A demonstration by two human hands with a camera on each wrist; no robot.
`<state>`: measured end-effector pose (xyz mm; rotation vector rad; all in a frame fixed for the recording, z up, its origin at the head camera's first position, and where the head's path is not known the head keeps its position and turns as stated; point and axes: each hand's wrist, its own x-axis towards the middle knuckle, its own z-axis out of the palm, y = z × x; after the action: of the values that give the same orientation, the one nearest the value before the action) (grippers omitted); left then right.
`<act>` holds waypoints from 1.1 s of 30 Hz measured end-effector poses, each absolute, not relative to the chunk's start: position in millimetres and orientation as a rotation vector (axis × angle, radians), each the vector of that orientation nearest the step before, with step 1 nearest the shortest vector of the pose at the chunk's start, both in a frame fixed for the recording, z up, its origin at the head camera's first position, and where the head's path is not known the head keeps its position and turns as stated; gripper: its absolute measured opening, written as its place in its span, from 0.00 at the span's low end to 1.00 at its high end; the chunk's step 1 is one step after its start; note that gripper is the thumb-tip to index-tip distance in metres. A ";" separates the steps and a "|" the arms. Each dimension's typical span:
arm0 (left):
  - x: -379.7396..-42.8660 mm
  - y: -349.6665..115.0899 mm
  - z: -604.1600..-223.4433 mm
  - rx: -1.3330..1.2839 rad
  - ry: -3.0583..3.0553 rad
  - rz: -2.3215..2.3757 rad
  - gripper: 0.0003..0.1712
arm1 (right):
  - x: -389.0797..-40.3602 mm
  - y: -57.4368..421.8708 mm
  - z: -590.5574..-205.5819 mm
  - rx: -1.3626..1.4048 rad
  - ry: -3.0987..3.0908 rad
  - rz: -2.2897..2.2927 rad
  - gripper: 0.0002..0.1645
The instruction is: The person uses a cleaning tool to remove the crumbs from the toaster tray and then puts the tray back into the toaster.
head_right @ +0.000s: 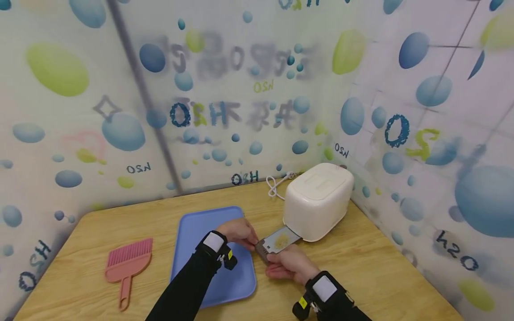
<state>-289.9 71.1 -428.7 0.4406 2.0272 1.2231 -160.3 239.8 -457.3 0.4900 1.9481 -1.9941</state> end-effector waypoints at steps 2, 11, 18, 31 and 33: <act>-290.5 65.9 -427.3 0.454 2.028 1.212 0.05 | -160.7 235.0 -457.4 0.476 1.940 -1.993 0.15; -294.3 47.0 -426.2 0.446 2.034 1.217 0.06 | -161.0 215.4 -453.0 0.444 1.920 -1.973 0.16; -295.5 30.3 -425.6 0.442 2.039 1.238 0.05 | -163.8 204.1 -450.2 0.363 1.921 -1.977 0.15; -292.7 -7.9 -421.2 0.422 2.035 1.340 0.07 | -177.5 181.4 -439.1 0.317 1.974 -1.964 0.15; -291.9 -13.4 -420.8 0.416 2.030 1.375 0.08 | -181.8 179.9 -436.0 0.313 1.994 -1.960 0.14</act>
<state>-291.9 -13.4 -420.8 0.4159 2.0303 1.3751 -181.8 179.9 -436.0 0.3125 1.9945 -1.9602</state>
